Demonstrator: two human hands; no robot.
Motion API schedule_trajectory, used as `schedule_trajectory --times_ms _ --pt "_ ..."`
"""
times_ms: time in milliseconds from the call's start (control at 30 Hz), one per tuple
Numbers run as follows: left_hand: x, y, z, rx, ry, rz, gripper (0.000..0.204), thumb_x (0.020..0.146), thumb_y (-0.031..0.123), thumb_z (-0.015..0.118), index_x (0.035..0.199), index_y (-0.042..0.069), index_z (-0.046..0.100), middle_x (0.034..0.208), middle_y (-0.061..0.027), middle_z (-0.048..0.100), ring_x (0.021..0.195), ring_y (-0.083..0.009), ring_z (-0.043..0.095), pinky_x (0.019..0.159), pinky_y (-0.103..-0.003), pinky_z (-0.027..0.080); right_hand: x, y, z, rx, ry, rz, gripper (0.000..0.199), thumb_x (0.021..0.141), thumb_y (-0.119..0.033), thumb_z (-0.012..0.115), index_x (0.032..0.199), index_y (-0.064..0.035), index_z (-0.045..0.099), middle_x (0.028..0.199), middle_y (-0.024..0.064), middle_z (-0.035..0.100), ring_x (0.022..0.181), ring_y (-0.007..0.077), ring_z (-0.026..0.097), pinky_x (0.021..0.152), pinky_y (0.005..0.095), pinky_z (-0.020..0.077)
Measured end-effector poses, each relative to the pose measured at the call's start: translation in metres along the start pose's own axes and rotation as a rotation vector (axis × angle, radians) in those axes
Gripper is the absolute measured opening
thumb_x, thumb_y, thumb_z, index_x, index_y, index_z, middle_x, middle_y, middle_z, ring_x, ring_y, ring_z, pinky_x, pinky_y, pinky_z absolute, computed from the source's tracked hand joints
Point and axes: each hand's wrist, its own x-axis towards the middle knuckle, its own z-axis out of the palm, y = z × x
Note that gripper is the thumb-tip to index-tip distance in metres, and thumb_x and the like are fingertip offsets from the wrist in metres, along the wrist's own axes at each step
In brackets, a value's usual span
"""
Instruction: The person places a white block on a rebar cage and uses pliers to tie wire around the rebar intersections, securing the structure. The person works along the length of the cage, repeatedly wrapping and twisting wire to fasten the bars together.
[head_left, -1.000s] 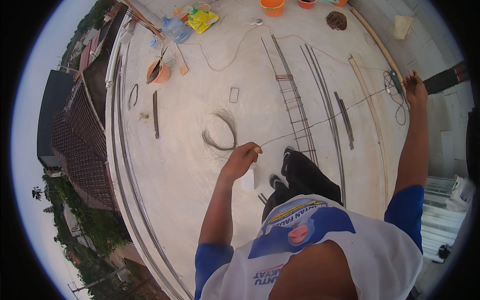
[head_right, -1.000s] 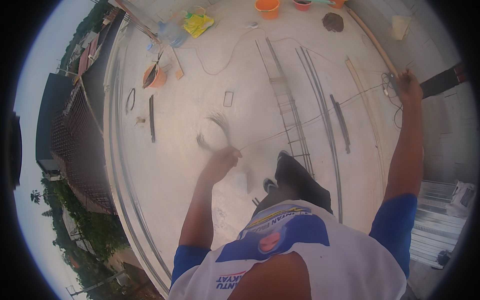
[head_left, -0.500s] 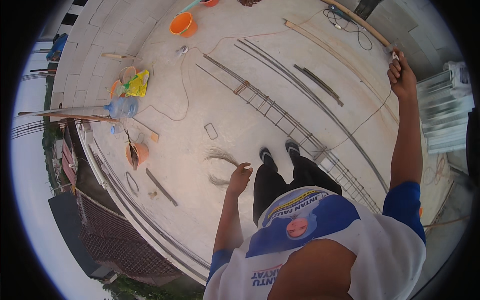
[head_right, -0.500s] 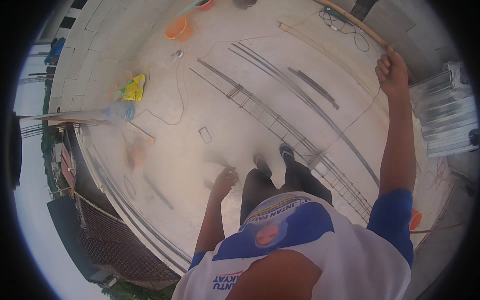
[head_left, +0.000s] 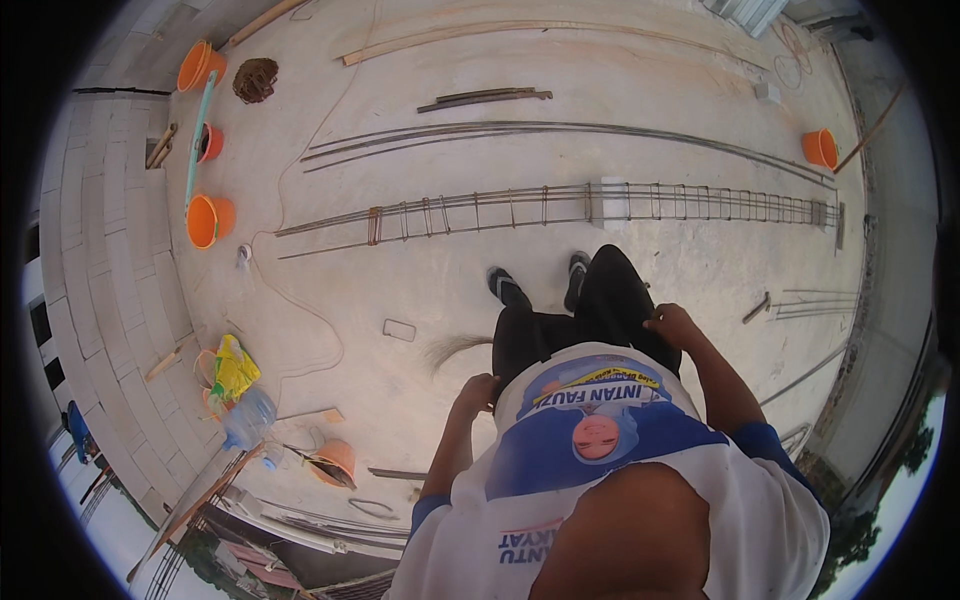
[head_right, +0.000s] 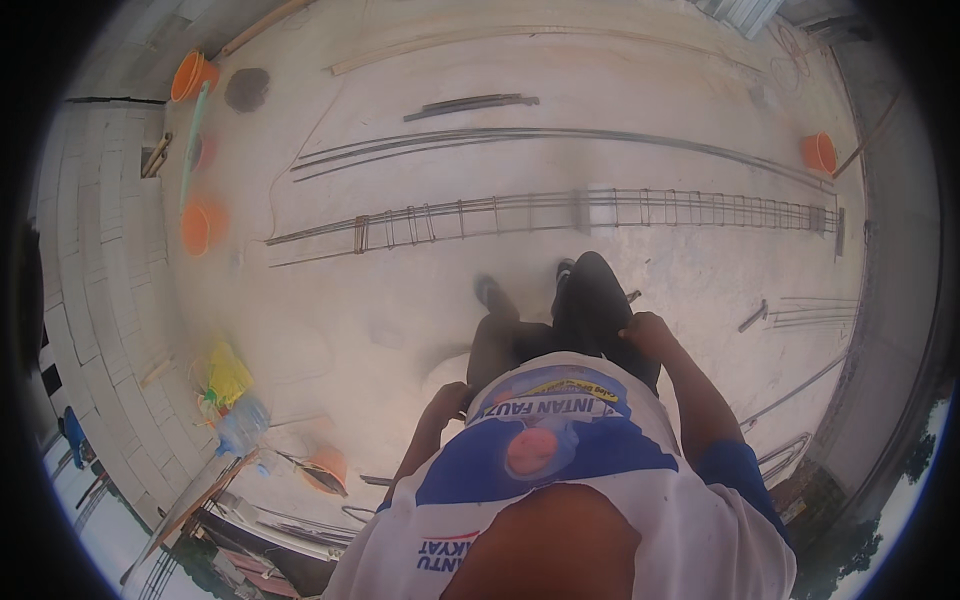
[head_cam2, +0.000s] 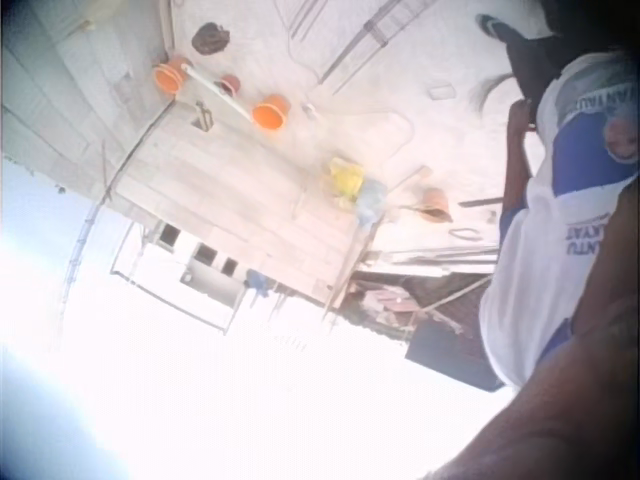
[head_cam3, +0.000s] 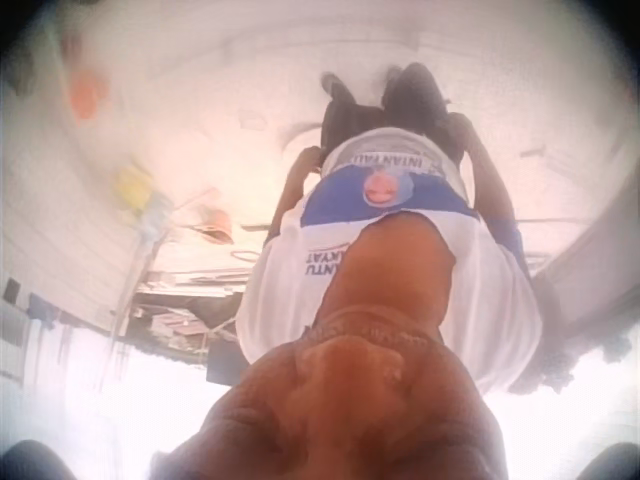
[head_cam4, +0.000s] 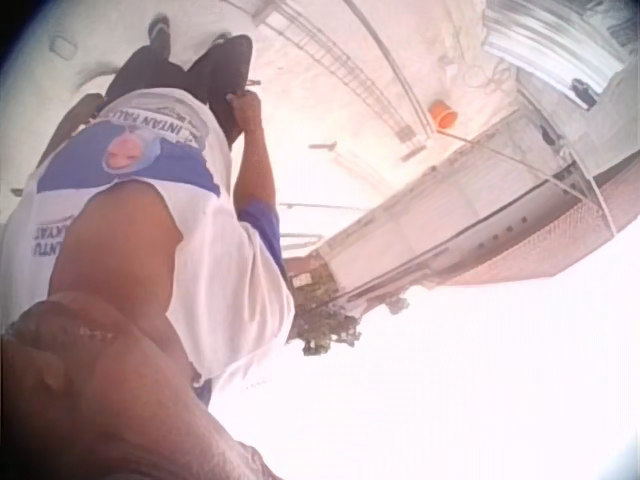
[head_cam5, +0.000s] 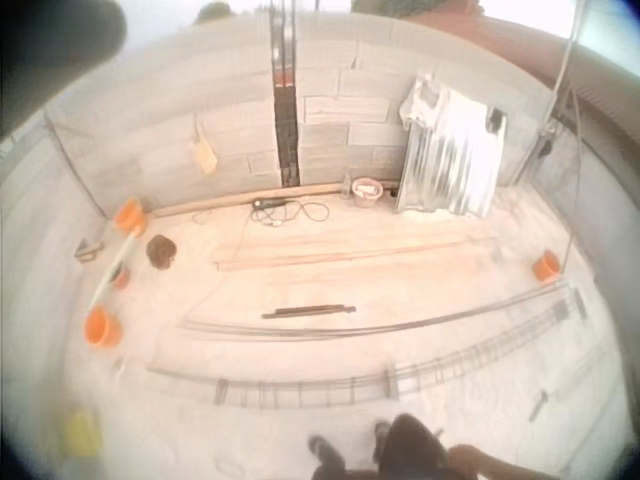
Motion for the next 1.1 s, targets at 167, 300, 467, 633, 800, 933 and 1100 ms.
schedule_trajectory --times_ms 167,300,467,633,800,933,1100 --pt "-0.023 0.061 -0.006 0.447 -0.118 0.112 0.033 0.09 0.021 0.051 0.074 -0.006 0.059 0.071 -0.0132 0.059 0.063 -0.0215 0.061 0.054 -0.034 0.049 -0.051 0.035 0.002 0.224 -0.245 0.327 0.03 0.082 -0.028 0.065 0.084 0.0024 0.066 0.068 0.0126 0.061 0.063 0.0242 0.06 0.058 0.0374 0.0468" --pt "-0.045 0.1 -0.005 0.656 -0.356 0.158 0.026 0.086 0.018 0.05 0.074 -0.003 0.061 0.067 -0.0116 0.059 0.057 -0.0204 0.057 0.052 -0.036 0.044 -0.101 0.031 -0.048 0.585 -0.527 0.52 0.025 0.081 -0.024 0.064 0.08 0.0009 0.065 0.06 0.0038 0.051 0.05 0.0115 0.044 0.044 0.0276 0.0376" --pt "-0.093 0.097 0.032 0.839 -0.499 0.137 0.024 0.083 0.021 0.054 0.074 0.0 0.061 0.065 -0.0088 0.059 0.057 -0.0178 0.056 0.057 -0.032 0.046 -0.095 0.088 -0.072 0.463 -0.792 0.406 0.03 0.081 -0.029 0.063 0.083 -0.0003 0.068 0.063 0.0056 0.058 0.054 0.0142 0.051 0.049 0.0295 0.0427" --pt "-0.041 0.141 0.097 0.776 -0.337 0.21 0.026 0.086 0.025 0.061 0.085 -0.001 0.064 0.076 -0.0099 0.065 0.073 -0.0222 0.062 0.071 -0.036 0.05 0.029 0.22 -0.03 0.337 -0.406 0.296 0.043 0.091 -0.036 0.052 0.079 0.0009 0.068 0.077 0.0196 0.067 0.071 0.0322 0.065 0.069 0.0403 0.0494" --pt "0.186 0.274 0.143 0.407 0.103 0.278 0.022 0.088 0.016 0.063 0.104 0.001 0.062 0.088 -0.0077 0.065 0.079 -0.0139 0.06 0.073 -0.029 0.049 0.214 0.235 -0.029 0.234 0.041 0.219 0.046 0.09 -0.043 0.057 0.085 0.003 0.059 0.069 0.0194 0.059 0.066 0.0336 0.058 0.067 0.0402 0.0459" --pt "0.341 0.333 0.176 0.32 0.076 0.387 0.028 0.088 0.018 0.062 0.111 0.002 0.06 0.091 -0.0068 0.064 0.081 -0.0147 0.058 0.075 -0.029 0.048 0.31 0.243 0.015 0.333 0.213 -0.306 0.025 0.093 -0.022 0.049 0.1 0.0006 0.054 0.092 0.015 0.058 0.089 0.0254 0.055 0.08 0.0332 0.0425" --pt "0.432 0.351 0.204 0.46 -0.117 0.5 0.035 0.089 0.021 0.061 0.119 0.004 0.058 0.094 -0.0082 0.063 0.086 -0.0161 0.057 0.078 -0.031 0.046 0.399 0.237 0.066 0.712 0.042 -0.193 0.021 0.099 -0.016 0.043 0.107 -0.0008 0.055 0.092 0.0136 0.06 0.086 0.0213 0.056 0.082 0.0343 0.043"
